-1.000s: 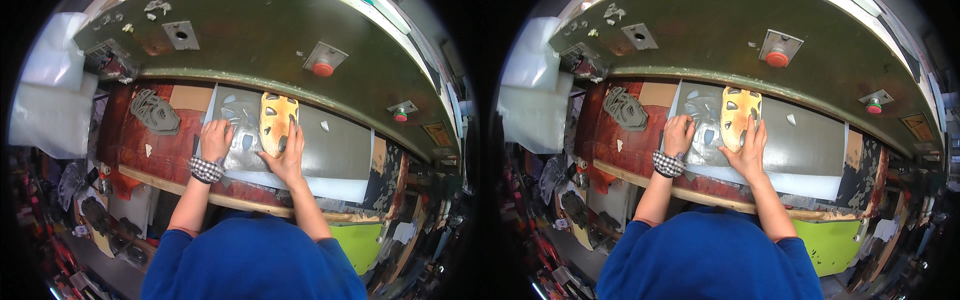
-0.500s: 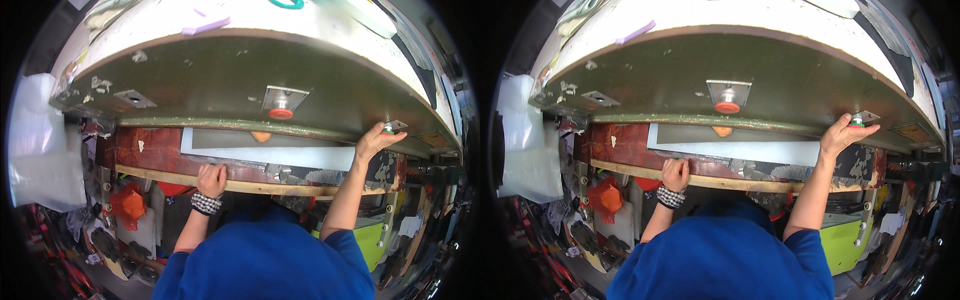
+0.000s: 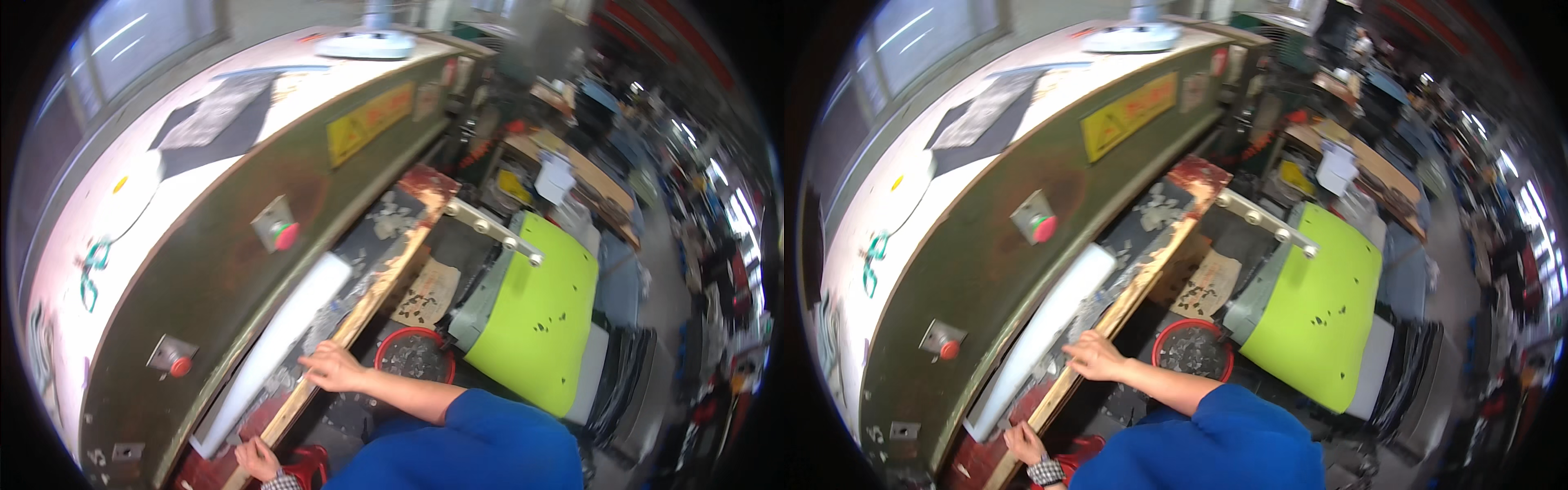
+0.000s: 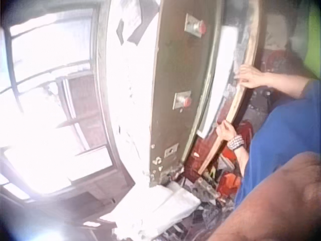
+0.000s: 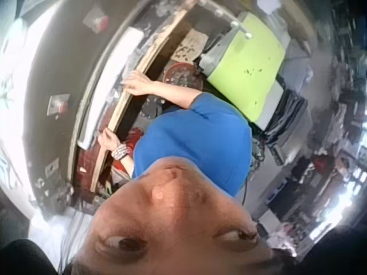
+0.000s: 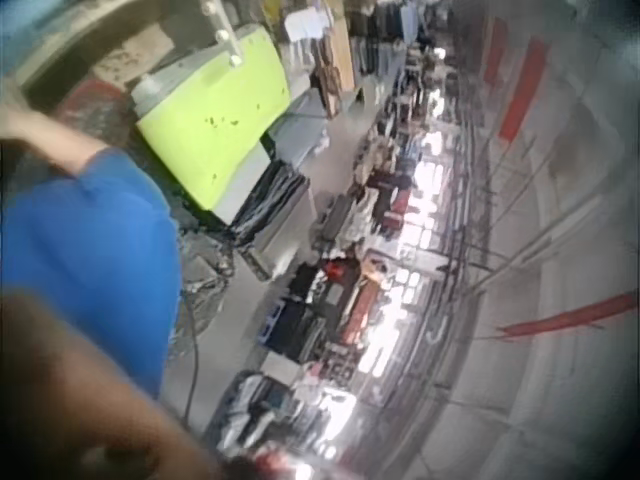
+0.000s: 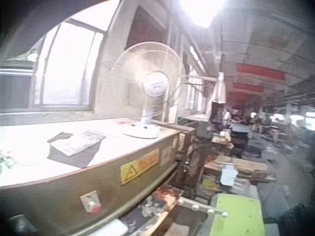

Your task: The person uses a hydraulic press with a die to cut decorative plastic pieces from a sheet, then removes and trims the cutouts. The person places the finished pieces into a plastic bag and ties it shut.

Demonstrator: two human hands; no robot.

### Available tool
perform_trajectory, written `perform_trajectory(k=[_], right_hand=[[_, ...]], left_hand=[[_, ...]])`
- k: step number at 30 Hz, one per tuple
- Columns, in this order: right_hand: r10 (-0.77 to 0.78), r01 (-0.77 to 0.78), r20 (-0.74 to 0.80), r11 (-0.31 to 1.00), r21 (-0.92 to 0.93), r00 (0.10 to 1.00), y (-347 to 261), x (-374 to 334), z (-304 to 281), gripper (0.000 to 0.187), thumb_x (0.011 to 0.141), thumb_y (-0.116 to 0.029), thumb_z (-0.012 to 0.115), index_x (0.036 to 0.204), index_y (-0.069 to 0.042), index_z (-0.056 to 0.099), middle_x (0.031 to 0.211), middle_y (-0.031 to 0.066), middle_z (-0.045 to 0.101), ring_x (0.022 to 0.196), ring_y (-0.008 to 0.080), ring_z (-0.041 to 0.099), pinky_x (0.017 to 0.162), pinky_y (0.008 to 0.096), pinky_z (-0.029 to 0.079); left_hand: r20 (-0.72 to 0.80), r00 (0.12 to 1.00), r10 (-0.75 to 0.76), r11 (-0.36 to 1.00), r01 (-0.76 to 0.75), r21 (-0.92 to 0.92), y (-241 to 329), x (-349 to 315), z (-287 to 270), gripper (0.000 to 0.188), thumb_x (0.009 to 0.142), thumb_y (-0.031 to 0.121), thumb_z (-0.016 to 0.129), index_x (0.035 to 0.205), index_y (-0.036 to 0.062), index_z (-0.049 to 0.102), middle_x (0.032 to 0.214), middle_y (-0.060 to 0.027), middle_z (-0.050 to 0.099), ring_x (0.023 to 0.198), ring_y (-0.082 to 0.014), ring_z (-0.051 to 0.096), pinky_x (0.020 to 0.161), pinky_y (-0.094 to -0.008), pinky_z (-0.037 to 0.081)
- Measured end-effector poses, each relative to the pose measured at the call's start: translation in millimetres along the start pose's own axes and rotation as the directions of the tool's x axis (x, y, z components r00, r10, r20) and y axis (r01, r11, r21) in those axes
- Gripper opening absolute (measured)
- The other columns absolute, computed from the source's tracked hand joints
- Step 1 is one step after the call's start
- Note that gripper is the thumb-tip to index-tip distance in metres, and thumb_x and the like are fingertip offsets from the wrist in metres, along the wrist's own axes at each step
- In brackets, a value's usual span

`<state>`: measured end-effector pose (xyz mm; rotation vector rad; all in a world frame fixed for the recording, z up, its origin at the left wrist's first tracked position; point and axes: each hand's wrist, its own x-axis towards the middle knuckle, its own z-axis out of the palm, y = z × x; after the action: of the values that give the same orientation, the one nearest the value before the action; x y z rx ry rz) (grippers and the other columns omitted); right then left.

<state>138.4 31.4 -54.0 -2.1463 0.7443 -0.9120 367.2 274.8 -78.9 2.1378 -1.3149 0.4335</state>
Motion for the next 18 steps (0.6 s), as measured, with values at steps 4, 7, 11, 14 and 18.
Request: perform_trajectory(k=[4,7,11,14,18], right_hand=[[-0.073,0.074,-0.019,0.997,0.016,0.997,17.7,-18.9,9.6,0.023,0.081,-0.02,0.069,0.096,-0.002,0.068,0.079,0.0128,0.063,0.086,0.0318,0.059,0.085,0.0407,0.045],[-0.036,0.039,0.069,0.998,-0.044,0.997,15.0,-26.0,2.9,0.013,0.083,-0.018,0.066,0.088,-0.006,0.069,0.076,0.0104,0.062,0.086,0.0292,0.059,0.083,0.0411,0.045],[-0.094,0.084,-0.273,0.995,-0.049,0.957,-11.7,-18.6,10.8,0.003,0.08,-0.008,0.068,0.082,-0.006,0.069,0.072,0.009,0.064,0.073,0.0276,0.061,0.075,0.0397,0.047],[-0.102,0.153,-0.266,0.972,0.18,0.959,-41.4,10.0,43.2,0.038,0.08,-0.02,0.072,0.111,0.001,0.064,0.103,0.0184,0.064,0.107,0.0332,0.054,0.093,0.0426,0.046],[-0.061,0.064,0.371,0.998,0.005,0.927,-81.8,2.2,96.0,0.099,0.069,-0.03,0.08,0.149,-0.011,0.025,0.137,0.0386,0.03,0.134,0.0555,0.02,0.107,0.0496,0.037]], left_hand=[[0.115,0.98,-0.166,0.978,0.178,-0.112,-12.2,-15.9,4.6,0.015,0.087,0.012,0.063,0.083,-0.0013,0.068,0.075,-0.0152,0.052,0.08,-0.0324,0.052,0.077,-0.0434,0.043],[0.116,0.986,-0.117,0.993,0.12,-0.017,-7.4,-26.3,3.8,0.016,0.087,0.011,0.062,0.084,-0.0042,0.066,0.079,-0.0164,0.053,0.079,-0.0333,0.053,0.073,-0.0431,0.043],[0.086,0.996,-0.032,0.999,0.028,0.045,14.0,-59.2,-15.4,0.024,0.086,0.025,0.069,0.082,0.0013,0.073,0.089,-0.0238,0.067,0.08,-0.0412,0.061,0.08,-0.0504,0.049],[0.238,0.959,-0.154,0.984,0.17,-0.046,25.1,-63.0,-37.9,0.026,0.089,0.023,0.065,0.086,-0.0028,0.071,0.084,-0.0233,0.067,0.075,-0.038,0.063,0.072,-0.0444,0.052],[-0.076,0.943,-0.324,0.943,0.315,-0.105,37.5,-34.6,-49.5,0.026,0.091,0.02,0.062,0.098,-0.0045,0.069,0.092,-0.024,0.068,0.08,-0.0368,0.065,0.074,-0.0409,0.053]])
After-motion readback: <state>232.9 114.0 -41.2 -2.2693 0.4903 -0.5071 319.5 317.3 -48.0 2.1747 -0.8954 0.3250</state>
